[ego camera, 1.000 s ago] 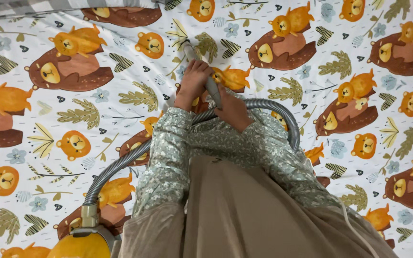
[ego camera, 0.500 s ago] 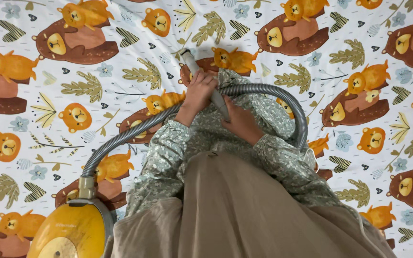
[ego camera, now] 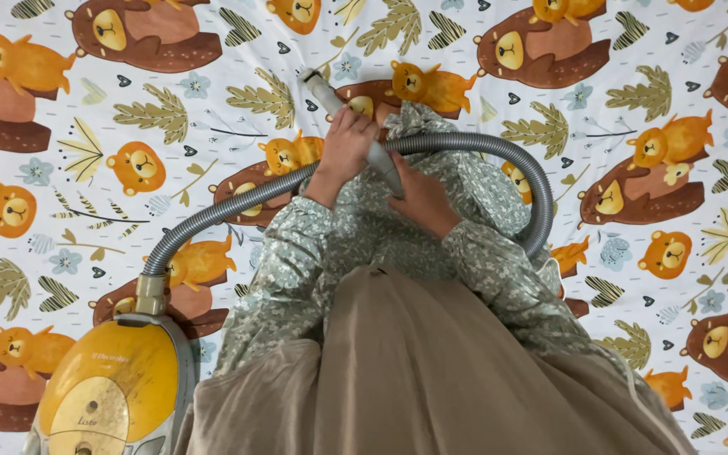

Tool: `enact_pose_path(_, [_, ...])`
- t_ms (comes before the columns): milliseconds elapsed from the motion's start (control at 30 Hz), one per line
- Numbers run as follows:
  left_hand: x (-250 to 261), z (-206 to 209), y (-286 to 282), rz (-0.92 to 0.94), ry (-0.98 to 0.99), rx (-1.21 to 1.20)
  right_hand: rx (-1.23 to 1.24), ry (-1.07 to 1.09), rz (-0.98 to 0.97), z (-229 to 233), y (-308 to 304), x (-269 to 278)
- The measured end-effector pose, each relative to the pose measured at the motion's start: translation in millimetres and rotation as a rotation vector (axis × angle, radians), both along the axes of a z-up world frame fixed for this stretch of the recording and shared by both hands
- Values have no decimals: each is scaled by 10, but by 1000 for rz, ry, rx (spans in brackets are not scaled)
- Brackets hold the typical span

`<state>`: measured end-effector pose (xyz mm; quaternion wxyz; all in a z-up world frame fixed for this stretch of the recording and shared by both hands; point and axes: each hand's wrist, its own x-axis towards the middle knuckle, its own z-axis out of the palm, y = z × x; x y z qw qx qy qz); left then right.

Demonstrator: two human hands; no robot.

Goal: The person uses a yellow canister vacuum cleaner with a hose and nozzle to vacuum a bed covered with a bear-patterned sheet. They move the nozzle back and forth across the surface, covering different areas of the bed.

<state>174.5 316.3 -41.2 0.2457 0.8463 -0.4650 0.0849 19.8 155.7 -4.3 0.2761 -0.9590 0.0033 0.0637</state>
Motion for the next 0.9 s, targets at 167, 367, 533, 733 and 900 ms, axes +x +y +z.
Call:
enact_pose_path(167, [455, 10, 250, 43, -13, -12, -8, 9, 31, 19, 198, 528])
enact_pose_path(367, [1105, -28, 546, 133, 11, 11, -28, -61, 132, -55, 349, 1298])
enact_pose_path(533, [1607, 155, 711, 189, 65, 23, 27, -41, 150, 157, 527, 1876])
enact_pose_path(733, [2155, 312, 797, 218, 145, -30, 1, 201, 178, 523, 566, 2556])
enact_pose_path(900, [2523, 277, 934, 262, 145, 12, -40, 177, 213, 554, 677, 3000])
